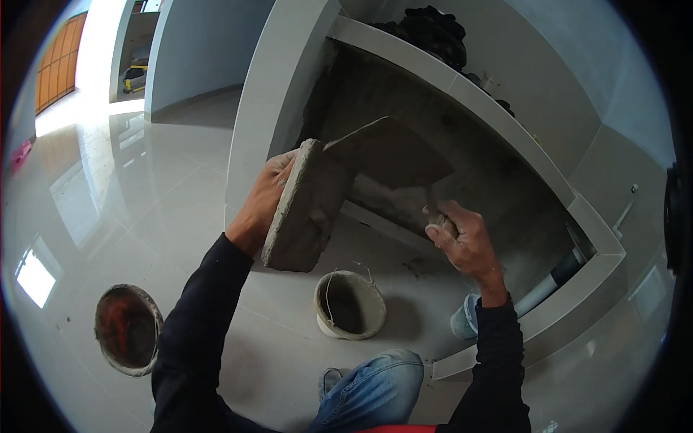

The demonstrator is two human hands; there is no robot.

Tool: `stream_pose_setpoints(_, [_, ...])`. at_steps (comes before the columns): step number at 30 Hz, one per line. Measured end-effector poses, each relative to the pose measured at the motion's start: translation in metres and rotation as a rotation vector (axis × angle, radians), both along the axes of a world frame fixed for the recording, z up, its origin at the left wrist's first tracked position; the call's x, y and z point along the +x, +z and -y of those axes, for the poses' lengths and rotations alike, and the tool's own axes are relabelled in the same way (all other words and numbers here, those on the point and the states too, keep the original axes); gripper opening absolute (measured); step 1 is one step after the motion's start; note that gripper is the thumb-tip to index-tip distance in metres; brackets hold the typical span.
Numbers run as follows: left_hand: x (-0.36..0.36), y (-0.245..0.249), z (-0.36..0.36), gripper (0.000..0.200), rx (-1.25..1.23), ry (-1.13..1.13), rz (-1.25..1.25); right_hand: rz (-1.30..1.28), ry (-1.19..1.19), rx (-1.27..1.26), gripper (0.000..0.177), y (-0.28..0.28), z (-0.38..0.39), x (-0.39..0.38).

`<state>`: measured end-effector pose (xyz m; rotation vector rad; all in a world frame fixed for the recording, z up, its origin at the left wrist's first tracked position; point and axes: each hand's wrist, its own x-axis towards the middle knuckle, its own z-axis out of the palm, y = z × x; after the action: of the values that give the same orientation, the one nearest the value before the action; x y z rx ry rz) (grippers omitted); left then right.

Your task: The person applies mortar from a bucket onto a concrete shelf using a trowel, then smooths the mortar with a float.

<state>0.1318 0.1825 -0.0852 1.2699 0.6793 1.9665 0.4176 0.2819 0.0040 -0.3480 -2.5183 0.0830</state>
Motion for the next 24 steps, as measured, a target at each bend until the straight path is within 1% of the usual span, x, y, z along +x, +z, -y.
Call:
stream_pose_setpoints(1, [0.003, 0.000, -0.001, 0.036, -0.021, 0.006, 0.006, 0.007, -0.006, 0.001, 0.032, -0.003, -0.005, -0.001])
stream_pose_setpoints(3, [0.006, -0.001, -0.008, 0.035, -0.034, -0.005, 0.042, -0.157, -0.123, 0.334, 0.028, -0.012, -0.025, -0.003])
stream_pose_setpoints(4, [0.006, -0.001, -0.011, 0.034, -0.049, -0.011, 0.068, -0.140, -0.127, 0.337, 0.028, -0.013, -0.035, -0.004])
stream_pose_setpoints(5, [0.005, 0.000, -0.011, 0.034, -0.051, -0.020, 0.084, -0.161, -0.173, 0.407, 0.028, -0.014, -0.047, -0.005])
stream_pose_setpoints(6, [0.003, -0.001, -0.009, 0.033, -0.107, 0.042, 0.155, -0.181, -0.221, 0.475, 0.027, -0.016, -0.059, -0.004])
stream_pose_setpoints(7, [-0.002, -0.003, -0.011, 0.034, -0.165, 0.103, 0.219, -0.166, -0.233, 0.474, 0.027, -0.018, -0.073, -0.002])
stream_pose_setpoints(8, [-0.018, -0.010, -0.018, 0.038, -0.126, 0.105, 0.229, -0.173, -0.298, 0.546, 0.027, -0.019, -0.088, 0.000])
stream_pose_setpoints(9, [-0.034, -0.021, -0.029, 0.040, 0.048, 0.028, 0.334, -0.179, -0.363, 0.620, 0.026, -0.020, -0.103, 0.003])
stream_pose_setpoints(10, [-0.054, -0.023, -0.032, 0.042, 0.139, -0.076, 0.366, -0.165, -0.378, 0.621, 0.026, -0.021, -0.116, 0.007])
stream_pose_setpoints(11, [-0.069, -0.020, -0.031, 0.045, 0.339, -0.325, 0.364, -0.171, -0.424, 0.628, 0.026, -0.021, -0.129, 0.010])
stream_pose_setpoints(12, [-0.085, -0.018, -0.031, 0.046, 0.463, -0.589, 0.361, -0.175, -0.466, 0.637, 0.027, -0.020, -0.142, 0.013])
stream_pose_setpoints(13, [-0.109, -0.020, -0.035, 0.044, 0.522, -0.459, 0.295, -0.156, -0.471, 0.645, 0.027, -0.019, -0.154, 0.014])
stream_pose_setpoints(15, [-0.142, -0.023, -0.015, 0.039, 0.537, 0.002, 0.114, -0.119, -0.526, 0.646, 0.027, -0.014, -0.175, 0.013])
stream_pose_setpoints(16, [-0.174, -0.034, -0.013, 0.041, 0.589, -0.081, -0.078, -0.103, -0.522, 0.657, 0.027, -0.010, -0.181, 0.010])
stream_pose_setpoints(17, [-0.201, -0.046, -0.004, 0.044, 0.497, 0.249, 0.179, -0.093, -0.531, 0.679, 0.027, -0.006, -0.187, 0.004])
stream_pose_setpoints(18, [-0.209, -0.049, 0.002, 0.044, 0.499, 0.253, 0.194, -0.084, -0.541, 0.698, 0.028, -0.002, -0.192, -0.002])
stream_pose_setpoints(20, [-0.222, -0.052, 0.010, 0.051, 0.107, 1.274, -0.581, -0.069, -0.538, 0.702, 0.028, 0.009, -0.202, -0.018])
stream_pose_setpoints(21, [-0.227, -0.057, 0.010, 0.051, 0.101, 1.278, -0.576, -0.061, -0.545, 0.698, 0.028, 0.014, -0.206, -0.028])
stream_pose_setpoints(24, [-0.239, -0.068, 0.005, 0.051, 0.259, 0.945, -0.255, -0.047, -0.559, 0.715, 0.029, 0.027, -0.217, -0.056])
